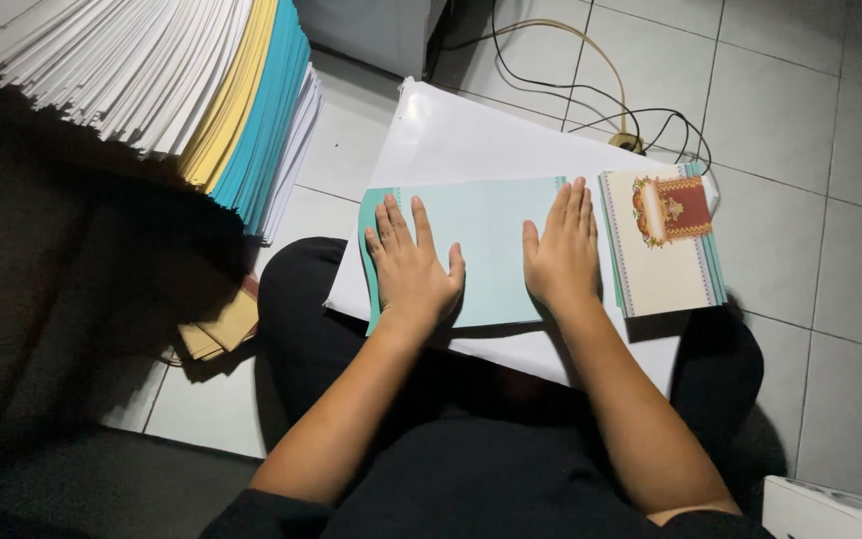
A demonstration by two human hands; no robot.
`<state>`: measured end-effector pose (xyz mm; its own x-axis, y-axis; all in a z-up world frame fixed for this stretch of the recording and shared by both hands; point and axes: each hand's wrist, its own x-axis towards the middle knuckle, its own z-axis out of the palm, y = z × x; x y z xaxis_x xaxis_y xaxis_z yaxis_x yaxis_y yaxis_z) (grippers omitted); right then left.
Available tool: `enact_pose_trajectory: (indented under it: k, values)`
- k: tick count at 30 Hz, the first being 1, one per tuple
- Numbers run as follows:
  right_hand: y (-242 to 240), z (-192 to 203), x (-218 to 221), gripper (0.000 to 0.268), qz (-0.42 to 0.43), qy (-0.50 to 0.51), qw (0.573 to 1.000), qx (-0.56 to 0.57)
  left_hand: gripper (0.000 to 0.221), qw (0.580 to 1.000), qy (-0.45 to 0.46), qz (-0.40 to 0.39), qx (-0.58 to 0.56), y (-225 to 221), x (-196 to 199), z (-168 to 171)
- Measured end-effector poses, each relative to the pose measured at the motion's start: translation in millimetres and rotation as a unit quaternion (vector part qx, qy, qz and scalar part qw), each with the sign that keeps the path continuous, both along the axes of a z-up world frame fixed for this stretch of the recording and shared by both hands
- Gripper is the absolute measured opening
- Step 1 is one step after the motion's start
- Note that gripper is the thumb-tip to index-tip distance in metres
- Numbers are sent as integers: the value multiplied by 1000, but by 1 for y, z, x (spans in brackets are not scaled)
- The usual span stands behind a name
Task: The person repeatedly folds a light blue paper cover over a stack of pages, presses the fold flat with both hands, and then opens it again. This cycle is repeated multiple times on the same item.
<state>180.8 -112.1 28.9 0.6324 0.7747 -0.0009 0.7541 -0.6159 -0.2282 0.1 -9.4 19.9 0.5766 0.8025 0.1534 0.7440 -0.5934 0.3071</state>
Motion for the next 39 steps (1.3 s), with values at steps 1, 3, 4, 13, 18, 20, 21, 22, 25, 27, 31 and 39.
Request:
enact_pose_trajectory:
  k: [1,3,4,13,18,20,21,22,25,27,31,39]
  values:
    - [-10,2,-12,77,-2,-1,1000,1,85,1000,-1,-2,1,1,-1,1]
    - [-31,5,-33,79,7,-78,997,1,84,1000,5,0,-5,0,0,3]
    - [-32,-4,-42,79,4,-80,997,0,84,1000,4,-2,-5,0,1,3]
    - [32,-27,-39,71,203,-52,978,18,85,1000,17,-1,-8,0,-1,-2]
    - [16,-24,-43,68,213,-35,976,14,85,999,18,-4,-28,2,-1,-3]
    - [-3,-25,-50,68,224,-43,974,5,87,999,27,-4,-41,4,-1,3]
    - [-14,-26,-53,69,233,-50,971,-6,89,998,36,-5,-55,5,-1,7]
    - [-17,-27,-53,69,232,-50,971,-6,89,998,36,-6,-55,11,1,7]
    - [-25,-30,-55,69,234,-49,971,-17,94,995,64,-4,-78,23,6,10]
    - [-21,-26,-54,70,239,-47,969,-30,94,993,86,4,-87,25,8,16]
    - [15,-35,-38,72,234,-45,971,-30,92,990,107,-6,-96,22,3,28]
    - [2,-29,-57,72,206,-19,978,-2,89,997,66,3,-42,20,0,19]
